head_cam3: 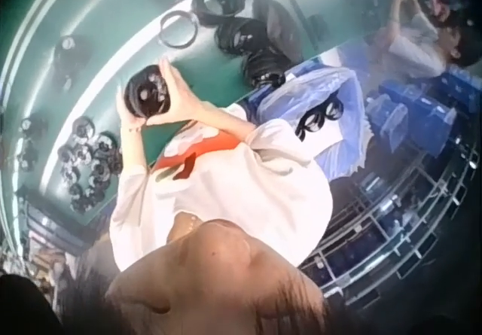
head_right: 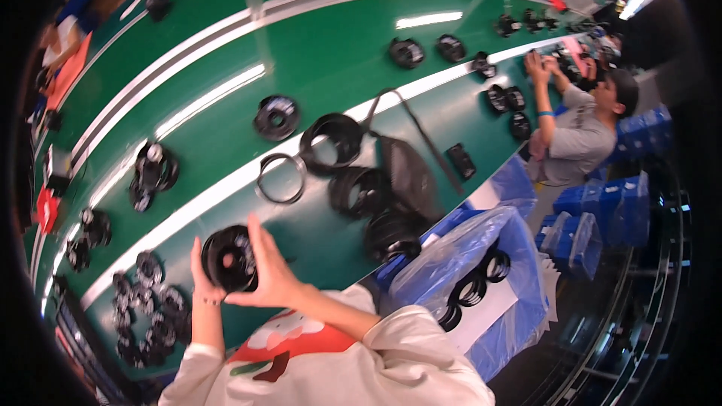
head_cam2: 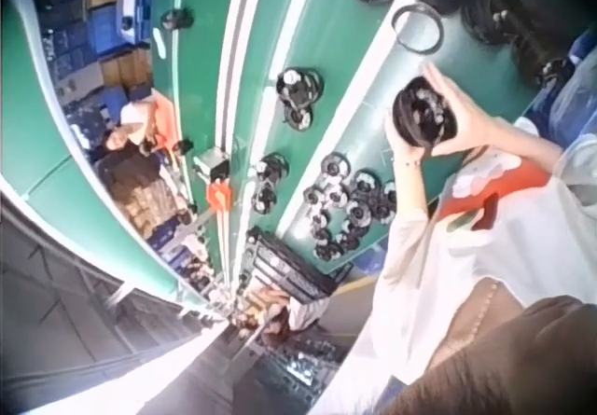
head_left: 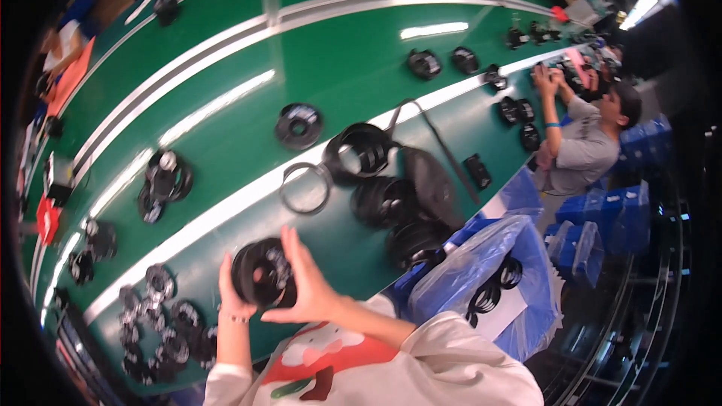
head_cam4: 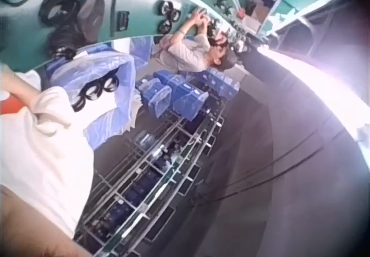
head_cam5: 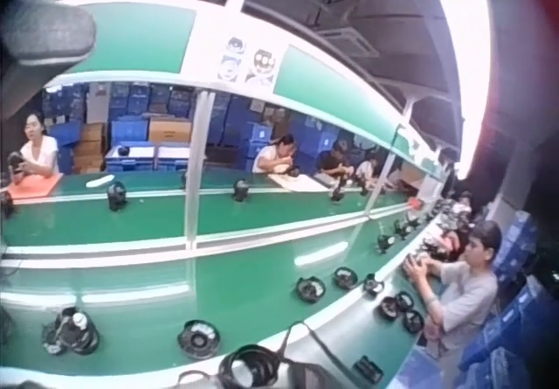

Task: Assembling components of a lighting fixture on a production line.

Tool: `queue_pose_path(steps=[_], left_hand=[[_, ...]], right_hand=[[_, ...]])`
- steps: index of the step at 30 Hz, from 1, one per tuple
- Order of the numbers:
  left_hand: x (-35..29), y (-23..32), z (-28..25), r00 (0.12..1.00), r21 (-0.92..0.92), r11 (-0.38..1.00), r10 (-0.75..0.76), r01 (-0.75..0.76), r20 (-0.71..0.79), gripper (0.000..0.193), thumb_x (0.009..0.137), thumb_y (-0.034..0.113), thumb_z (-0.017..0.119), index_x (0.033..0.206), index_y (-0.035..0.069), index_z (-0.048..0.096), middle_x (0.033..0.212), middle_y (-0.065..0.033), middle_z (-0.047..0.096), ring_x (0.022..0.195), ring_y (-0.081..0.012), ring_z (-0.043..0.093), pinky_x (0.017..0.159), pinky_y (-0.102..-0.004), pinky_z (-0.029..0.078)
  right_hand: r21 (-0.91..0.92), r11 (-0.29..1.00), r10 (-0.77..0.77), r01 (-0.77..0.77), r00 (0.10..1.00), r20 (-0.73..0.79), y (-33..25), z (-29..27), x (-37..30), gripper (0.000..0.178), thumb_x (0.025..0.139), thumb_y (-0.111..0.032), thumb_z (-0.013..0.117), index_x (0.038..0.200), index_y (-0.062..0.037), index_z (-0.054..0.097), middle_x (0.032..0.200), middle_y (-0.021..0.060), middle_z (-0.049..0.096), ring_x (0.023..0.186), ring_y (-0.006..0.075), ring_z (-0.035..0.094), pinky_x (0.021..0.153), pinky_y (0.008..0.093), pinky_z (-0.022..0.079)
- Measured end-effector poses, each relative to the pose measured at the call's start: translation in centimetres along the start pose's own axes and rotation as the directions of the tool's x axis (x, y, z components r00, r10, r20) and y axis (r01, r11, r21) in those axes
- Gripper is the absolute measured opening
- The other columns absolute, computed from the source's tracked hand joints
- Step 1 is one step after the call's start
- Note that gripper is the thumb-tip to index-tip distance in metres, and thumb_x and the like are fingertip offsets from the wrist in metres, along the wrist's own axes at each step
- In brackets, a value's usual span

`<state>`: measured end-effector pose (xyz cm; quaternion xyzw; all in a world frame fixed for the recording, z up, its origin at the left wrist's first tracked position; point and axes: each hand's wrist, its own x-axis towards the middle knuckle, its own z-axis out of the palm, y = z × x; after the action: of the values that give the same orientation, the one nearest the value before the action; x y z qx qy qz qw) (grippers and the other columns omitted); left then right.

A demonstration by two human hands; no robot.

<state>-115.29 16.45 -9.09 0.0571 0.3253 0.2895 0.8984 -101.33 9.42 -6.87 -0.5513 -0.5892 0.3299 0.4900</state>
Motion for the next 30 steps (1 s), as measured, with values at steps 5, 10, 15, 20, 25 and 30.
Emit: queue_pose_path(steps=[5,10,15,20,25,30], left_hand=[[1.7,0.8,1.9,0.946,0.107,0.994,-0.042,0.007,0.322,0.061,0.084,0.042,0.037,0.13,0.003,0.029,0.121,-0.0123,0.046,0.103,-0.0255,0.05,0.085,-0.0412,0.043],[1.2,0.2,2.6,0.931,-0.08,0.996,0.054,-0.027,0.362,0.065,0.082,0.045,0.033,0.129,0.001,0.029,0.122,-0.016,0.044,0.109,-0.0271,0.046,0.092,-0.0368,0.04],[1.2,-1.1,3.5,0.962,-0.044,0.987,0.161,-0.155,0.222,0.063,0.084,0.046,0.029,0.13,0.003,0.029,0.122,-0.0151,0.044,0.109,-0.0253,0.046,0.093,-0.0371,0.038],[1.7,-2.2,3.2,0.933,-0.115,0.977,0.206,-0.179,0.296,0.071,0.083,0.057,0.026,0.131,0.004,0.028,0.128,-0.0117,0.039,0.115,-0.0245,0.04,0.099,-0.037,0.031],[1.6,-2.8,2.7,0.87,-0.135,0.936,0.352,-0.325,0.345,0.071,0.081,0.054,0.033,0.132,0.005,0.024,0.129,-0.013,0.037,0.116,-0.0247,0.039,0.099,-0.0371,0.031],[1.8,-2.9,2.5,0.833,-0.131,0.929,0.369,-0.347,0.412,0.067,0.078,0.045,0.041,0.13,0.004,0.028,0.128,-0.0145,0.038,0.115,-0.027,0.041,0.097,-0.039,0.033]], right_hand=[[-0.163,0.985,-0.058,0.061,0.998,0.021,-1.5,-2.1,1.6,0.132,0.045,-0.04,0.082,0.131,0.007,-0.006,0.133,0.027,0.016,0.121,0.0415,0.023,0.099,0.046,0.021],[0.174,0.983,-0.044,0.051,0.998,-0.047,-0.5,-2.2,2.0,0.124,0.045,-0.03,0.084,0.133,0.0035,0.004,0.138,0.0243,0.009,0.122,0.0341,0.028,0.099,0.0402,0.027],[-0.163,0.986,-0.034,0.031,0.999,-0.017,-2.3,-1.7,2.4,0.121,0.044,-0.032,0.084,0.132,0.0046,0.01,0.136,0.0246,0.017,0.12,0.0354,0.029,0.098,0.0423,0.027],[-0.383,0.923,-0.052,0.025,0.997,-0.06,-2.3,-1.6,2.7,0.119,0.044,-0.043,0.081,0.131,0.0052,0.014,0.132,0.0257,0.025,0.118,0.0401,0.03,0.093,0.0474,0.027],[-0.314,0.945,0.068,-0.09,0.994,-0.08,-2.0,-1.1,3.3,0.119,0.044,-0.041,0.082,0.131,0.0064,0.015,0.129,0.0243,0.029,0.115,0.0382,0.034,0.094,0.0434,0.03],[-0.271,0.958,0.045,-0.091,0.984,-0.174,-2.1,0.0,3.3,0.117,0.046,-0.039,0.081,0.13,0.0078,0.014,0.127,0.0245,0.032,0.113,0.0369,0.035,0.093,0.0424,0.032]])
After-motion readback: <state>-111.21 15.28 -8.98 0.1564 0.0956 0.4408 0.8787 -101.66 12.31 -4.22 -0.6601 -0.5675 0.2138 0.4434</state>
